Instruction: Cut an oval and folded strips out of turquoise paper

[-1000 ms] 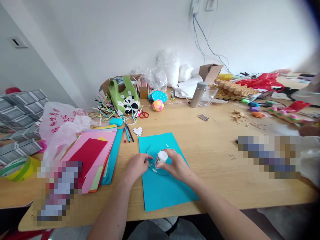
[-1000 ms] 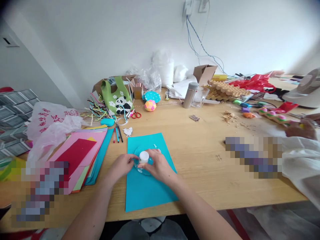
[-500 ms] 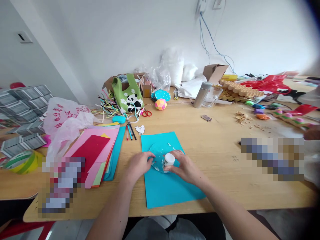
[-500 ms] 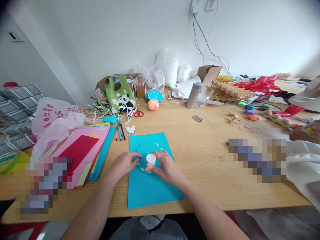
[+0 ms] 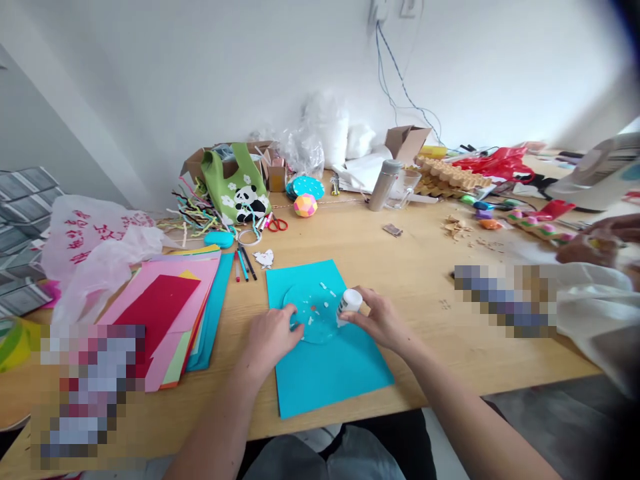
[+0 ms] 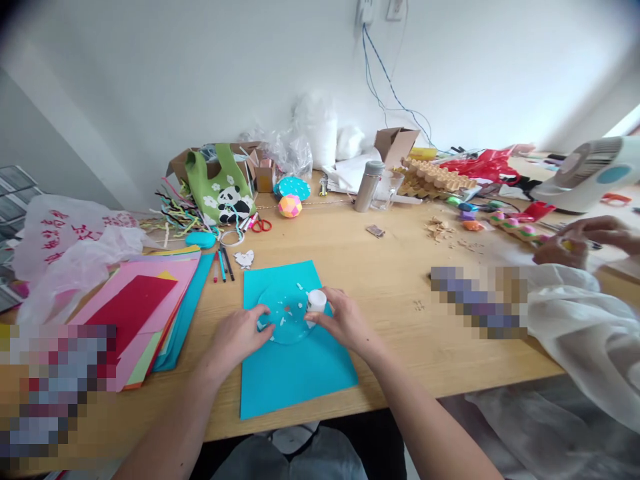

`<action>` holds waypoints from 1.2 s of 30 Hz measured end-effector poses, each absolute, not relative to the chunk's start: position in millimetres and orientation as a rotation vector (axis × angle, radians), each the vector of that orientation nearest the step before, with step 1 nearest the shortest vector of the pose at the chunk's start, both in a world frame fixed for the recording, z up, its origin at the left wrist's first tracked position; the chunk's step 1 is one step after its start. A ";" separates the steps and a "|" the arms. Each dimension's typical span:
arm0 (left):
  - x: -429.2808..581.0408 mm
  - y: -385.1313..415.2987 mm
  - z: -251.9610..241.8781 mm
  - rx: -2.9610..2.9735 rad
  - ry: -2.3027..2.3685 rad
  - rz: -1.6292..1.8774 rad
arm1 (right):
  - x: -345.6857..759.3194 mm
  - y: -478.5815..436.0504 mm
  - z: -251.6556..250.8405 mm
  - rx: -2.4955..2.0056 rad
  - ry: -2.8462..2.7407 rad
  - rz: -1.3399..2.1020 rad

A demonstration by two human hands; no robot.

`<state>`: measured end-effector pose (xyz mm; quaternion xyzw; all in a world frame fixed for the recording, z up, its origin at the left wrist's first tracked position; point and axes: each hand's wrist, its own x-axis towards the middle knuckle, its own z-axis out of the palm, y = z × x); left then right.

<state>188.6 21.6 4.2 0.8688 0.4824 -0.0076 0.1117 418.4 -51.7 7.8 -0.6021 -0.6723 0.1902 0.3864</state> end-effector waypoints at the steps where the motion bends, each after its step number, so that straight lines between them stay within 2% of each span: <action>1: 189.4 20.8 5.0 2.557 1.419 -0.035 | 419.8 -50.6 7.3 -1.540 -1.705 0.484; 25: 191.4 18.9 9.2 2.554 1.402 -0.127 | 417.9 -22.5 7.8 -1.562 -1.675 0.384; 36: 191.3 19.7 9.0 2.549 1.408 -0.137 | 404.9 42.2 -0.4 -1.589 -1.646 0.298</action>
